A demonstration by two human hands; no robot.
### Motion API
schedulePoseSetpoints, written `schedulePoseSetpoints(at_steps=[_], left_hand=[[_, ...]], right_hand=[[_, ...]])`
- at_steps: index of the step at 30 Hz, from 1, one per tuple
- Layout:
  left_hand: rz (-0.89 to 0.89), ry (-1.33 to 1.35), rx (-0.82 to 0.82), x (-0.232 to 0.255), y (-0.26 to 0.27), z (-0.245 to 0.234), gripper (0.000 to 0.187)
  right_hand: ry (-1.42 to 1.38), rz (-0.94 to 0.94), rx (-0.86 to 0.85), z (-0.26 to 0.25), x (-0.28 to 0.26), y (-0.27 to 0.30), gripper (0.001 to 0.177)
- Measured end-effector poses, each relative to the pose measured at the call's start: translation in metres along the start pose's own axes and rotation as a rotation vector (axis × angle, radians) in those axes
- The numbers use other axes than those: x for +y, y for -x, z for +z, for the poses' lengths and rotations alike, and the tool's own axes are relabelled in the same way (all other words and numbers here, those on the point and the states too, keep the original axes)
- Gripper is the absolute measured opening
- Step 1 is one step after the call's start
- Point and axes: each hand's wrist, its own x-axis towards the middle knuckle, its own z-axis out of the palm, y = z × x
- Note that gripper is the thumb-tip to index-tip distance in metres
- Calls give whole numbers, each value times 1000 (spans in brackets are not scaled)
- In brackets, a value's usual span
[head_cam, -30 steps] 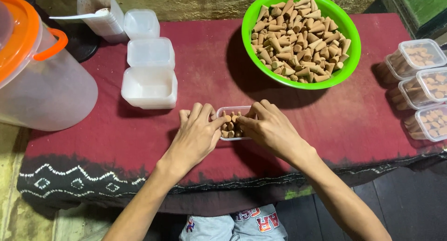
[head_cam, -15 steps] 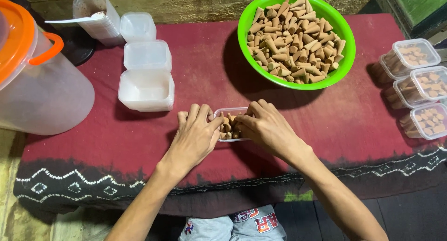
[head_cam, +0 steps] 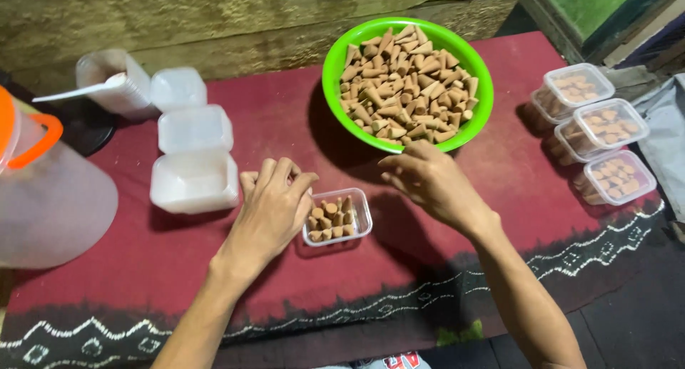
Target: Packing incense cones from a large bowl into small plastic containers
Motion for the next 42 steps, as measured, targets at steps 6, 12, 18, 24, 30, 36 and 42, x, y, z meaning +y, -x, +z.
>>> schedulePoseSetpoints(at_steps=[6,12,18,24,30,36,42], left_hand=[[35,80,8,-2,-60,11,17],[75,201,-86,-2,-131,34,19],[37,313,-300,2,-184,55,23],[-29,341,-398,-11,-179,33,26],[-108,431,-330,-12,-186,40,41],[-2,347,-181,-11,-186,72,31],[-8,384,-155,-17,-181,92,28]], right_hand=[[97,158,26,-47,69,-13,15],[70,505,-374,-43,117,-50,42],[135,478,-404,-38,140,-84,27],[129,550,-394,-67,153,-108,35],[143,527,-405,-81,134,-125,21],[72,673,-438,-64,146,-124,34],[58,677,-469,-67,132,-120,44]])
